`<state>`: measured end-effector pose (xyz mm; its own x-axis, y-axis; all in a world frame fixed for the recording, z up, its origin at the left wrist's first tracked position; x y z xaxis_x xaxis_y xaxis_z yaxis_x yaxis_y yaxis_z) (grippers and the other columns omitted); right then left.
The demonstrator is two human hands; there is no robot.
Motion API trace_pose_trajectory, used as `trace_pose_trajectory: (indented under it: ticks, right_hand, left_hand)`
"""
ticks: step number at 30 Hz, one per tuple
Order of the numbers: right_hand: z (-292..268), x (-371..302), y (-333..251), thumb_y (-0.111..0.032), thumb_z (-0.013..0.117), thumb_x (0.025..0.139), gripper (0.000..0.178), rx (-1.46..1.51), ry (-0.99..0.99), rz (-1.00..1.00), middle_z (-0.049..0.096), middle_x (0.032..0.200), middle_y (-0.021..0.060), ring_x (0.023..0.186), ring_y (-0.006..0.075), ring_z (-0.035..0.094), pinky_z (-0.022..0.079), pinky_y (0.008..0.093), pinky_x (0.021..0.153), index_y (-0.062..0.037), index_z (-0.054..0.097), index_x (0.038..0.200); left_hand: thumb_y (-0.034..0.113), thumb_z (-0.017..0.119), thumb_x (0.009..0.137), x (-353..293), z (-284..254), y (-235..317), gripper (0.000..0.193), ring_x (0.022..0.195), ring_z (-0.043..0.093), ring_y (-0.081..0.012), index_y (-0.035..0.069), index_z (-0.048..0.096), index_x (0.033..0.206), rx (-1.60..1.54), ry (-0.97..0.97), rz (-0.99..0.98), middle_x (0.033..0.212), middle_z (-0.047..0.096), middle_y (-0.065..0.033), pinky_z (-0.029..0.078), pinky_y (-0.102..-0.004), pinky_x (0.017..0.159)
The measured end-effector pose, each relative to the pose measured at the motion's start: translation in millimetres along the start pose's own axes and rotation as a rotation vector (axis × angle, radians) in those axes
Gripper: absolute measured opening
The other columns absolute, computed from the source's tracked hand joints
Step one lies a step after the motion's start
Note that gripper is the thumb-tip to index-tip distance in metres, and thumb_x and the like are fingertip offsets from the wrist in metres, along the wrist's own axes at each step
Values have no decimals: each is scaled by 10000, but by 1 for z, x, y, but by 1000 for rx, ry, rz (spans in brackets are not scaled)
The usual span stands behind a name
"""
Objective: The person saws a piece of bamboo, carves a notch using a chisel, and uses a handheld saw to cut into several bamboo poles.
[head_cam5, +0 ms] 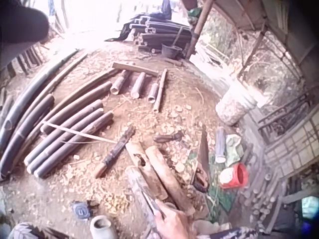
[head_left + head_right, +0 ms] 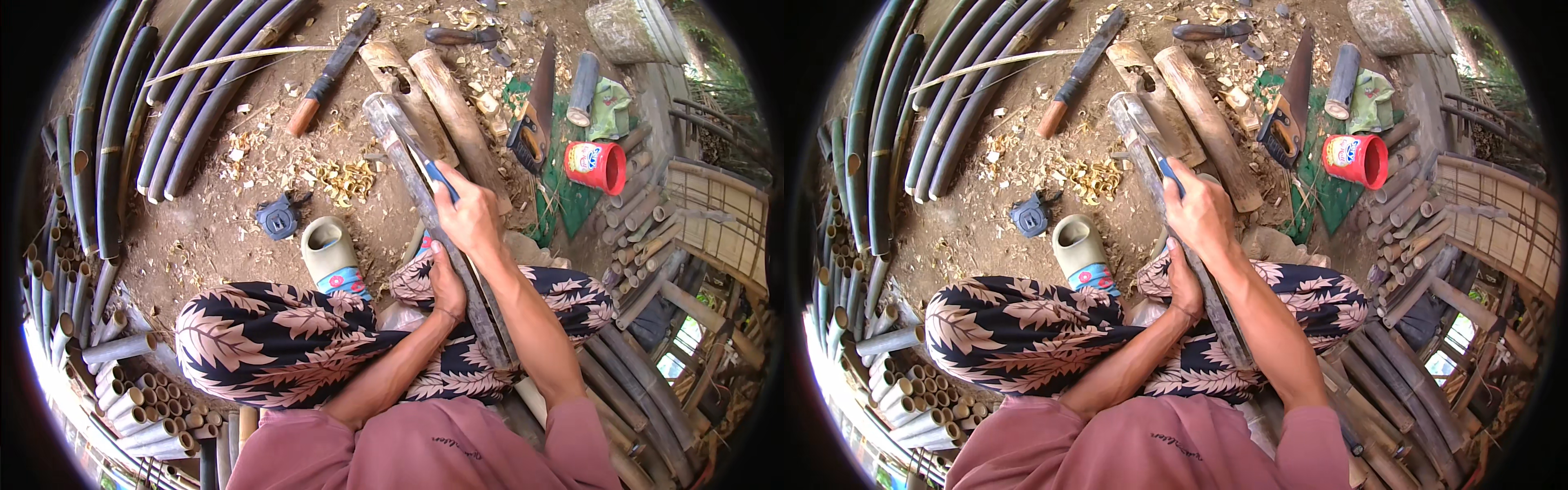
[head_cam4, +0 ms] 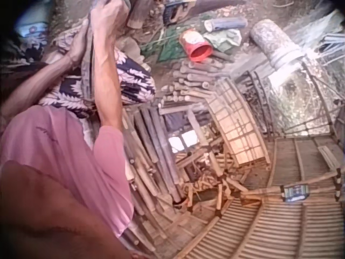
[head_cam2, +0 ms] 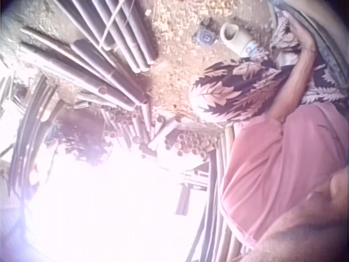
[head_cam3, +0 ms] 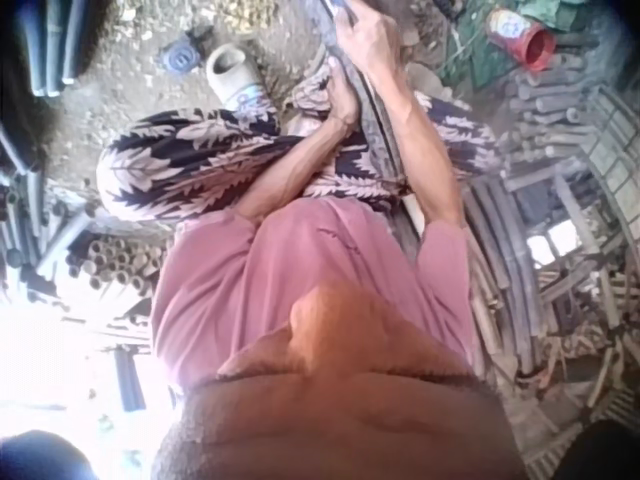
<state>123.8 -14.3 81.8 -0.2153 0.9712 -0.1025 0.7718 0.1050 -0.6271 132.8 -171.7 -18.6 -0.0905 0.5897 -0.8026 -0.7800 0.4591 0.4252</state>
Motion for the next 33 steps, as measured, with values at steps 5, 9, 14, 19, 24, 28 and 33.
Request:
trace_pose_trajectory:
  ticks: [5, 9, 14, 19, 24, 28, 33]
  right_hand:
    - [23, 51, -2, -214, 564, 928, 343, -3, -100, 124, 697, 829, 242, 787, 400, 705, 570, 463, 709, -73, 663, 1225]
    - [0, 57, -13, -242, 548, 952, 351, -70, -95, -48, 694, 922, 262, 851, 392, 699, 565, 430, 774, -53, 659, 1226]
    - [-95, -19, -53, -151, 551, 961, 386, 342, -230, 198, 690, 1004, 182, 858, 245, 673, 517, 342, 794, 5, 563, 1314]
    - [-139, -109, -48, 11, 597, 886, 531, 148, -115, 94, 639, 1035, 186, 849, 244, 632, 503, 324, 776, 48, 476, 1402]
    - [-132, -172, -38, -120, 651, 914, 470, -147, -187, 109, 575, 867, 160, 755, 329, 611, 496, 397, 678, -53, 562, 1371]
    - [-137, -200, -33, -130, 669, 894, 444, -313, -203, 167, 587, 873, 115, 677, 290, 622, 506, 393, 589, -119, 616, 1334]
    - [-146, -209, -34, -104, 701, 851, 458, -401, -181, 122, 585, 839, 86, 588, 264, 598, 491, 380, 531, -133, 642, 1305]
  left_hand:
    - [636, 285, 1021, 3, -2, -8, 807, 1086, 577, -223, -79, 517, 1316, -1, 35, -7, 1207, 626, -142, 425, -347, 1001]
    - [656, 290, 1010, -5, 5, -13, 796, 973, 601, -201, -50, 562, 1261, -115, -15, -113, 1097, 658, -123, 465, -344, 929]
    - [692, 334, 975, -8, 11, -7, 716, 812, 692, -245, 46, 589, 1148, -328, -150, -159, 924, 685, -132, 586, -385, 758]
    - [581, 389, 1021, -31, 14, -5, 567, 756, 637, -161, 52, 563, 1129, -330, -227, -180, 874, 632, -55, 552, -316, 728]
    - [599, 375, 1018, -28, 8, 5, 628, 797, 645, -179, 28, 607, 1140, -105, -59, -20, 918, 662, -77, 535, -315, 782]
    - [568, 414, 1025, -22, 3, -1, 603, 864, 570, -137, 8, 577, 1176, -35, -25, 42, 999, 625, -44, 477, -296, 823]
    - [575, 456, 1008, -18, -2, -5, 657, 906, 536, -170, -52, 554, 1181, 95, 26, 85, 1017, 611, -83, 440, -319, 873]
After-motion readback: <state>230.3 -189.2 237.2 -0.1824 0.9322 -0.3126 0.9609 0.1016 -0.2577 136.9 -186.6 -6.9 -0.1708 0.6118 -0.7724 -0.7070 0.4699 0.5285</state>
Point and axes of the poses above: each hand's wrist, its own x-axis towards the middle knuckle, its own z-axis out of the palm, y = z × x, the point moved 7 cm from there along x, towards the middle knuckle
